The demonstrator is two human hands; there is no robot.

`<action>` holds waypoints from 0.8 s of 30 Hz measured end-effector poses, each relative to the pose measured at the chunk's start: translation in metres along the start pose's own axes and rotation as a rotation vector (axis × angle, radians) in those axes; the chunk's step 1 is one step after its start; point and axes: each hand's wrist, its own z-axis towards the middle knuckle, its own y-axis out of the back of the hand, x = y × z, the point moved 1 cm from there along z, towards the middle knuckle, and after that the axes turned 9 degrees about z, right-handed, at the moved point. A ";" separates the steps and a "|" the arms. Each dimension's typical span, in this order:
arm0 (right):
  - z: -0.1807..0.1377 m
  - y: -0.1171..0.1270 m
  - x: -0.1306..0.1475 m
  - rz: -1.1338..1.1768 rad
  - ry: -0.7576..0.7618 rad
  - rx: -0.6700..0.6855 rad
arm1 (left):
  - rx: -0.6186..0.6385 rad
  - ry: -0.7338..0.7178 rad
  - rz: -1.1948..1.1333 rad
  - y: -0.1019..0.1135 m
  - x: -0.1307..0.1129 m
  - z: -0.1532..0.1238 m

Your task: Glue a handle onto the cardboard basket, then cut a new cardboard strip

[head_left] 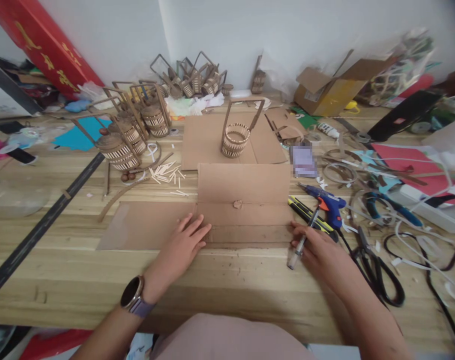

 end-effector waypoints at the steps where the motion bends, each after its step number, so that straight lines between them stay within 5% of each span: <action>1: 0.000 0.000 0.001 -0.002 -0.020 -0.021 | 0.000 0.006 -0.006 0.001 0.000 0.000; 10: 0.002 0.000 0.016 0.038 -0.028 -0.108 | -0.019 -0.009 -0.040 0.004 0.015 -0.007; 24: 0.003 0.012 0.009 0.207 -0.168 -0.024 | -0.088 0.018 -0.007 0.010 0.026 -0.015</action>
